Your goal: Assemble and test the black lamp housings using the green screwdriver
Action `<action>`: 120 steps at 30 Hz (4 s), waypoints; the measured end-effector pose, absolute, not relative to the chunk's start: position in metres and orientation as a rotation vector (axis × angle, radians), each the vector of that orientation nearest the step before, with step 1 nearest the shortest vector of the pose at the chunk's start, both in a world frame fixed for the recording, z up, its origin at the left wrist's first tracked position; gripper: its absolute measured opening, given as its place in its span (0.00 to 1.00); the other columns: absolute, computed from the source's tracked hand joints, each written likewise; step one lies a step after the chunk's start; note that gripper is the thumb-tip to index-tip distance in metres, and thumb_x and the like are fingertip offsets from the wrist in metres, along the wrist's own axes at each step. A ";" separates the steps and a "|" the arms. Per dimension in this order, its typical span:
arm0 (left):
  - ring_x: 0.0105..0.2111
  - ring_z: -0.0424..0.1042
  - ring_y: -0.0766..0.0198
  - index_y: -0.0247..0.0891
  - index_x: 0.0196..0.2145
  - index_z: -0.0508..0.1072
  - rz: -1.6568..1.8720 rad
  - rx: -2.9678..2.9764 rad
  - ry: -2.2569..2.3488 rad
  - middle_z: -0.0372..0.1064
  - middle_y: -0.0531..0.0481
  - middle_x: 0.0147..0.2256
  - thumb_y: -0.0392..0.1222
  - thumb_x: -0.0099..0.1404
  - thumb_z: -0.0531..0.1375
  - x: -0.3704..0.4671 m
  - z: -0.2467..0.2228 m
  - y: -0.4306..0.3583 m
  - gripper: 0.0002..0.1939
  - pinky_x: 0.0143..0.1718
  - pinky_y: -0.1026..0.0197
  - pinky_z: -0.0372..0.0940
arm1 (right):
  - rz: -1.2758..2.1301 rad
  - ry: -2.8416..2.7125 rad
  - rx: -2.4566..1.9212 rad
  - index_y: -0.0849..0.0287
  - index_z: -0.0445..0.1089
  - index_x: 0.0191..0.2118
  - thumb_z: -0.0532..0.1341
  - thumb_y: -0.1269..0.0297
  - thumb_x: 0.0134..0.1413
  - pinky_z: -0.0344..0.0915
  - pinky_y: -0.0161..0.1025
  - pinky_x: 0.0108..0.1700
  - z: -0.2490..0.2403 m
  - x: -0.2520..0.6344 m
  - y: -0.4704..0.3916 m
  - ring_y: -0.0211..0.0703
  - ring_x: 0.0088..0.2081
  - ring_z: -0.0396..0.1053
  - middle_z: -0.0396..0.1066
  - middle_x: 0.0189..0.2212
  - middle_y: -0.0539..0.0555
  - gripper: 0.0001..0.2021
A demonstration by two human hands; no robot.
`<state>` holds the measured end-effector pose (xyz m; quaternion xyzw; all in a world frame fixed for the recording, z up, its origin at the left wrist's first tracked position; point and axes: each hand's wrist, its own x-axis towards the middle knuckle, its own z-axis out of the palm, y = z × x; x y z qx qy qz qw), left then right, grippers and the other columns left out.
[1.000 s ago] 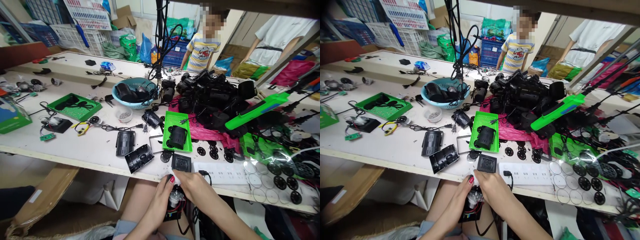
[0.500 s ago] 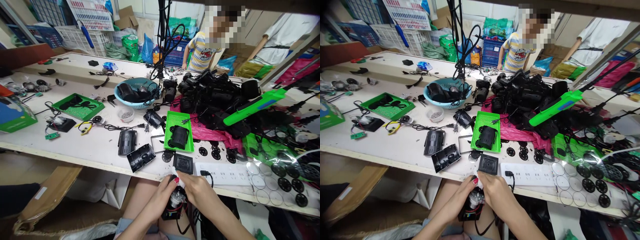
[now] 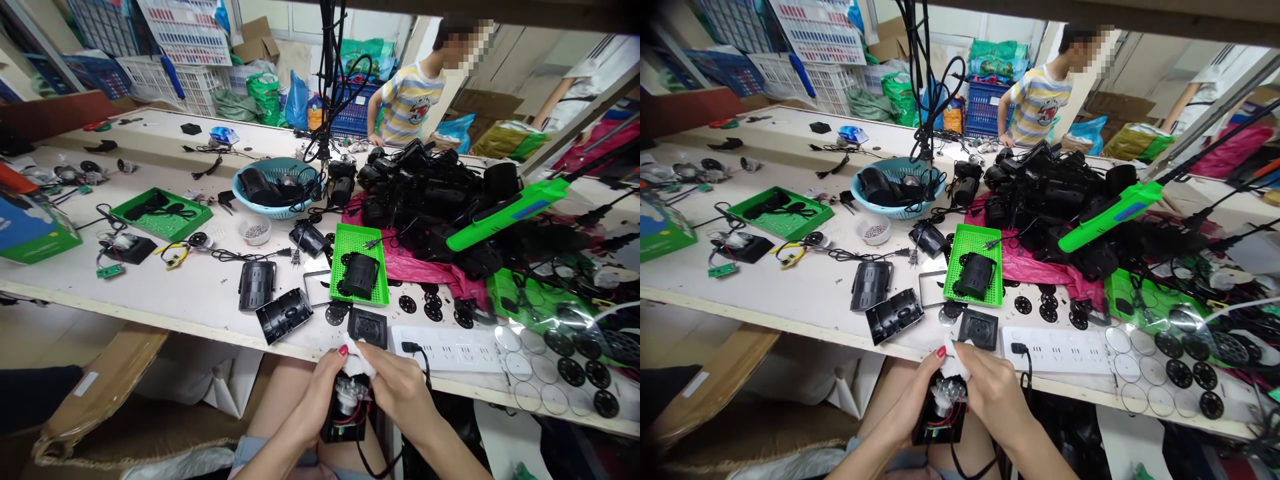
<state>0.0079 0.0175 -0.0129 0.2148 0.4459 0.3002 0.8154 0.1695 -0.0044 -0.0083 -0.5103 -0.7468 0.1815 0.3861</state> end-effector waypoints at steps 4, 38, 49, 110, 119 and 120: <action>0.41 0.78 0.53 0.36 0.51 0.73 0.615 0.355 0.923 0.79 0.45 0.40 0.54 0.68 0.55 0.006 -0.007 0.022 0.23 0.45 0.55 0.70 | 0.598 -1.867 -1.405 0.56 0.71 0.55 0.49 0.77 0.60 0.74 0.37 0.48 -0.003 0.171 0.004 0.43 0.47 0.76 0.76 0.49 0.56 0.23; 0.25 0.78 0.56 0.32 0.45 0.75 0.600 0.279 0.959 0.79 0.43 0.28 0.61 0.63 0.58 -0.018 -0.021 0.029 0.27 0.27 0.60 0.71 | 0.294 -1.775 -2.424 0.65 0.70 0.46 0.51 0.68 0.62 0.53 0.39 0.34 -0.001 0.234 0.097 0.50 0.34 0.71 0.74 0.29 0.61 0.14; 0.29 0.79 0.54 0.31 0.47 0.75 0.563 0.262 0.983 0.80 0.42 0.29 0.60 0.65 0.57 -0.017 -0.018 0.029 0.27 0.30 0.59 0.72 | 0.274 -1.499 -2.213 0.57 0.71 0.40 0.54 0.55 0.61 0.55 0.37 0.35 -0.003 0.249 0.093 0.48 0.33 0.70 0.73 0.28 0.54 0.13; 0.35 0.80 0.49 0.28 0.49 0.74 0.584 0.136 0.758 0.80 0.36 0.39 0.62 0.69 0.50 -0.007 -0.014 0.017 0.33 0.49 0.48 0.69 | 0.790 -0.801 -1.009 0.54 0.67 0.37 0.52 0.23 0.45 0.58 0.34 0.20 0.068 0.178 -0.030 0.36 0.17 0.58 0.60 0.15 0.44 0.35; 0.36 0.80 0.49 0.29 0.50 0.74 0.582 0.107 0.737 0.80 0.37 0.38 0.62 0.68 0.52 -0.008 -0.015 0.015 0.32 0.48 0.48 0.70 | 0.854 -0.825 -0.995 0.53 0.66 0.37 0.50 0.23 0.47 0.58 0.34 0.20 0.065 0.171 -0.037 0.36 0.17 0.56 0.59 0.15 0.43 0.35; 0.36 0.80 0.49 0.29 0.50 0.74 0.583 0.103 0.748 0.80 0.37 0.39 0.63 0.67 0.53 -0.008 -0.015 0.015 0.32 0.47 0.48 0.70 | 0.855 -0.821 -0.994 0.53 0.66 0.38 0.52 0.24 0.47 0.58 0.34 0.20 0.065 0.171 -0.038 0.36 0.17 0.57 0.60 0.15 0.43 0.34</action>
